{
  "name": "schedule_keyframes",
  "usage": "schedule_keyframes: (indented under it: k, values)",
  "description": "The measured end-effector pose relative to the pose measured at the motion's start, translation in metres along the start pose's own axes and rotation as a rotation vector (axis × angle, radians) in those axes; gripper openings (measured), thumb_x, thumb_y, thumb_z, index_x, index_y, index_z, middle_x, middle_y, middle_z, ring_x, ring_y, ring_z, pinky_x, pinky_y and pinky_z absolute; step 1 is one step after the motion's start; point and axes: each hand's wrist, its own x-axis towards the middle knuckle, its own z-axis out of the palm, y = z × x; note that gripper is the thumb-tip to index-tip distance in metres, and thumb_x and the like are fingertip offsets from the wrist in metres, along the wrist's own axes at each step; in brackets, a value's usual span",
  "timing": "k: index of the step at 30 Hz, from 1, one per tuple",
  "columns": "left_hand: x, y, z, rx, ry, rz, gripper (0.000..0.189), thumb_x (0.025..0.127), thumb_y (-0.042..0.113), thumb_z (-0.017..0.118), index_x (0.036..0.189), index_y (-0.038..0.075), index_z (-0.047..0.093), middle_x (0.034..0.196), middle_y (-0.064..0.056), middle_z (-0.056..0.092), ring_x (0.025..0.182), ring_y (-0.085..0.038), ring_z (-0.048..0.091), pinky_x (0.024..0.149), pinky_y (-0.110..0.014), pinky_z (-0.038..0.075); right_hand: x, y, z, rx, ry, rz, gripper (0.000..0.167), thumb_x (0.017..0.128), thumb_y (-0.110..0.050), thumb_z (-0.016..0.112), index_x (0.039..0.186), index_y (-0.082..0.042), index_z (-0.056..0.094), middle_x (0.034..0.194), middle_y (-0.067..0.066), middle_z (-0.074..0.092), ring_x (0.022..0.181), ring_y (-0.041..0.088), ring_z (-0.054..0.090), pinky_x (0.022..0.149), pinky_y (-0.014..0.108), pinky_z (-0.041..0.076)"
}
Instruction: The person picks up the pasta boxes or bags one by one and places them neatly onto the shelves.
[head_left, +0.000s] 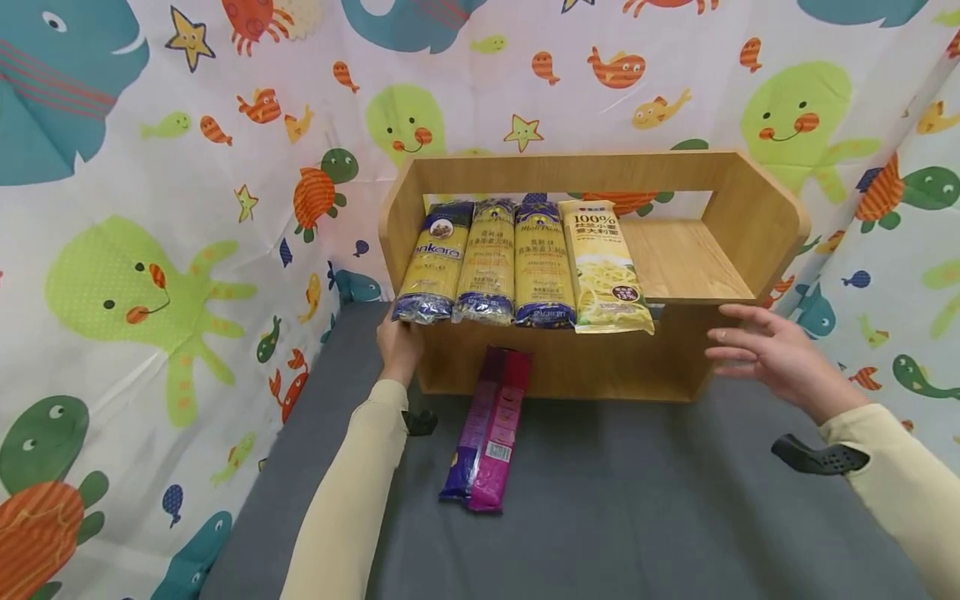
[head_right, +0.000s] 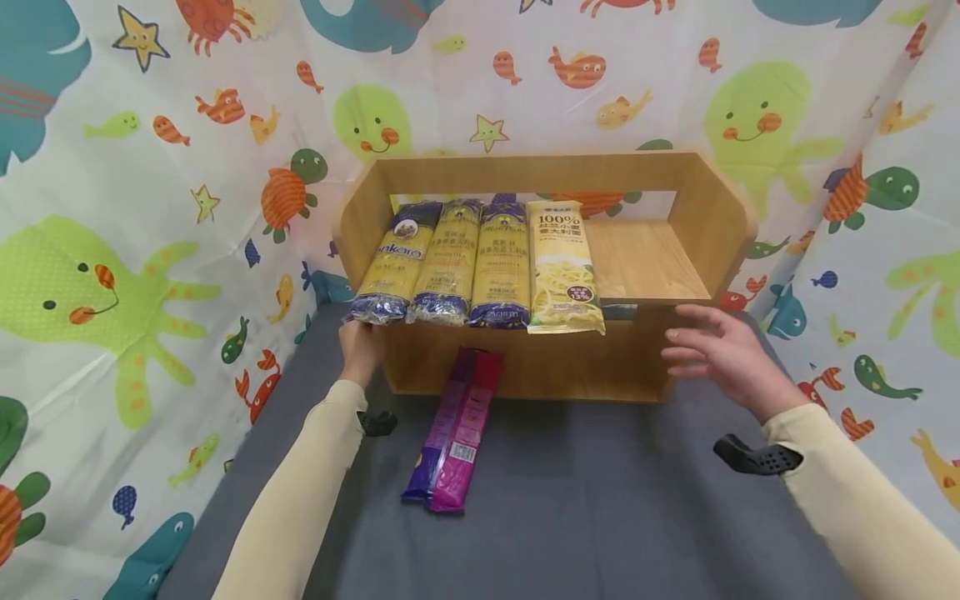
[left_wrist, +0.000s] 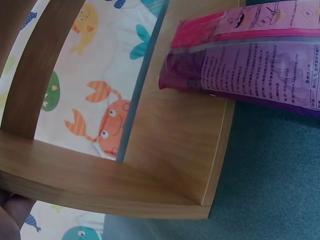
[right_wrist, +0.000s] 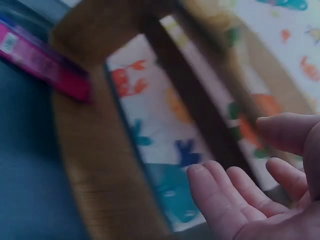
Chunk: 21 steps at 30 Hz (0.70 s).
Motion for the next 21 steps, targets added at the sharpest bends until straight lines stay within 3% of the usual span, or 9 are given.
schedule_keyframes:
  k: [3,6,8,11,15,21]
  values:
    - [0.002,0.0,-0.001,0.004,-0.001,-0.003,0.04,0.109,0.026,0.046,0.145,0.011,0.054,0.136,-0.02,0.066,0.122,-0.04,0.063,0.101,-0.055,0.051,0.006,0.032,0.016,-0.059,0.001,0.02,0.028,0.104,-0.014,0.056,0.126,-0.031,0.048,0.099,-0.017,0.072,0.089,0.007,0.075,0.075,0.034,0.062]
    - [0.003,-0.001,-0.001,0.006,-0.001,-0.014,0.041,0.108,0.027,0.046,0.146,0.012,0.053,0.137,-0.02,0.065,0.122,-0.04,0.064,0.1,-0.056,0.051,0.018,0.058,0.041,-0.15,-0.013,0.043,0.043,0.104,-0.017,0.058,0.143,-0.018,0.042,0.105,-0.014,0.067,0.091,0.005,0.073,0.079,0.036,0.061]
    - [0.003,-0.002,-0.001,0.004,-0.002,-0.025,0.042,0.108,0.027,0.047,0.147,0.013,0.053,0.137,-0.019,0.065,0.121,-0.039,0.064,0.099,-0.055,0.052,0.029,0.077,0.06,-0.164,-0.031,0.045,0.057,0.103,-0.014,0.057,0.153,-0.005,0.031,0.115,-0.001,0.066,0.093,0.007,0.072,0.081,0.039,0.061]
    - [0.002,-0.003,-0.001,0.017,0.003,-0.034,0.041,0.108,0.028,0.046,0.145,0.013,0.054,0.135,-0.018,0.066,0.115,-0.038,0.066,0.094,-0.054,0.053,0.043,0.106,0.092,-0.153,-0.054,0.056,0.07,0.101,-0.008,0.057,0.157,0.005,0.017,0.133,0.031,0.056,0.099,0.015,0.071,0.084,0.046,0.061]
    - [0.002,-0.004,-0.001,0.025,0.009,-0.038,0.039,0.108,0.027,0.046,0.142,0.012,0.057,0.129,-0.019,0.069,0.103,-0.037,0.067,0.086,-0.051,0.054,0.057,0.143,0.139,-0.092,-0.068,0.089,0.077,0.096,-0.003,0.061,0.157,0.007,0.015,0.149,0.046,0.033,0.106,0.026,0.067,0.085,0.052,0.06]
    - [0.002,0.0,0.001,0.025,-0.002,-0.034,0.04,0.107,0.027,0.048,0.143,0.012,0.056,0.133,-0.019,0.067,0.115,-0.039,0.065,0.093,-0.054,0.053,0.072,0.177,0.202,-0.043,-0.096,0.123,0.074,0.093,-0.003,0.066,0.156,-0.001,0.029,0.142,0.042,0.044,0.103,0.026,0.065,0.08,0.051,0.061]
